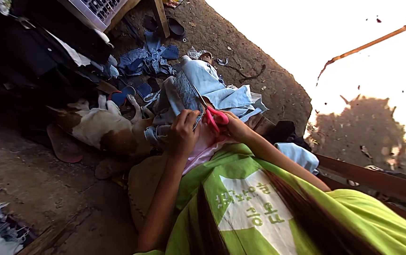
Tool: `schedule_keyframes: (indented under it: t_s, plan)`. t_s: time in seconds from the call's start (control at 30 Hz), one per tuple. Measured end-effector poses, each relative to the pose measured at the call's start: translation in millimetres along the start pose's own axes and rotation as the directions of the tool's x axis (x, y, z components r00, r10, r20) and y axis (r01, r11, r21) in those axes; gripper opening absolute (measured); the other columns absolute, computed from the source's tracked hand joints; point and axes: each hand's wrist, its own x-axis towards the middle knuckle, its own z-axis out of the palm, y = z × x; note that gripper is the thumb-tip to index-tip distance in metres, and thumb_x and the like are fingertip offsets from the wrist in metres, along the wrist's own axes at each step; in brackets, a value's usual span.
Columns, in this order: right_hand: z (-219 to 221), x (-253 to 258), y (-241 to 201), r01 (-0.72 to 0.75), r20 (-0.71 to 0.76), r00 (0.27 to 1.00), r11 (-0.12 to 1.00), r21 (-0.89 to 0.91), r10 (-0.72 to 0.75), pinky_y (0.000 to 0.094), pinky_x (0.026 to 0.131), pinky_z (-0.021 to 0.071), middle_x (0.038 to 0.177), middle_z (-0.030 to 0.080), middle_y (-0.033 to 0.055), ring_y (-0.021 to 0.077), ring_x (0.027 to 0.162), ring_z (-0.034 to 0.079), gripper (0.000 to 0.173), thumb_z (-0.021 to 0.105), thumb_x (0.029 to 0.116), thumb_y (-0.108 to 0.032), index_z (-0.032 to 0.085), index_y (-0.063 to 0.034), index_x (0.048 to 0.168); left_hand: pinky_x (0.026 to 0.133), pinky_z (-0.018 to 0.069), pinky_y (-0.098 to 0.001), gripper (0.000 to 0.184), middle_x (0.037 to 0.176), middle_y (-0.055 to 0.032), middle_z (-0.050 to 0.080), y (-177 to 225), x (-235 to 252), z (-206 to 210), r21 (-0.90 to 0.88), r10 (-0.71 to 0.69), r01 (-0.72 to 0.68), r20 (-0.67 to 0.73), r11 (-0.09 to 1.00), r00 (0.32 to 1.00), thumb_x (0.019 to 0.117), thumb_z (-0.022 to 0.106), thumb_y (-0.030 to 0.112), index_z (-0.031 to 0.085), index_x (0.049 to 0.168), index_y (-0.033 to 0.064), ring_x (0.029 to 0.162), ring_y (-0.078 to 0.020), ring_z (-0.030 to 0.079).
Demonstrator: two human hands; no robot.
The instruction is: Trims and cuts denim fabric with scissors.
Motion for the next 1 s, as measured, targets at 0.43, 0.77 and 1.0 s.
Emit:
schedule_keyframes:
  t_s: [0.43,0.77,1.0]
  plan:
    - [5,0,9,0.115,-0.026,0.993,0.993,-0.009,-0.115,0.0179,0.046,0.0447,0.059,0.054,-0.0061,0.0014,0.047,0.05,0.032,0.043,0.1028,-0.036,0.064,-0.0123,0.099,0.072,0.0581,-0.0362,0.016,0.098,-0.0151,0.071,-1,-5,4,-0.033,-0.008,0.007,-0.045,0.999,0.999,0.085,0.072,0.002,0.074,0.1,-0.0004,0.087,-0.0264,0.071]
    - [8,3,6,0.108,-0.047,0.993,0.993,-0.052,-0.11,0.0172,0.045,0.0426,0.057,0.053,-0.0052,0.0014,0.046,0.048,0.031,0.04,0.1032,-0.033,0.063,-0.0133,0.094,0.071,0.0575,-0.0346,0.015,0.097,-0.0148,0.071,-2,-6,6,-0.049,-0.008,0.005,-0.073,0.999,0.997,0.0845,0.071,0.001,0.075,0.099,0.0002,0.086,-0.0253,0.071]
    - [8,11,0,0.071,-0.104,0.991,0.991,-0.111,-0.082,0.0149,0.042,0.0342,0.057,0.048,-0.0099,-0.0023,0.044,0.04,0.031,0.039,0.1026,-0.035,0.061,-0.0205,0.087,0.073,0.0575,-0.034,0.014,0.097,-0.0153,0.071,-2,-8,6,-0.068,0.0,-0.005,-0.077,0.998,0.997,0.0854,0.071,0.002,0.075,0.099,-0.0001,0.087,-0.0252,0.071]
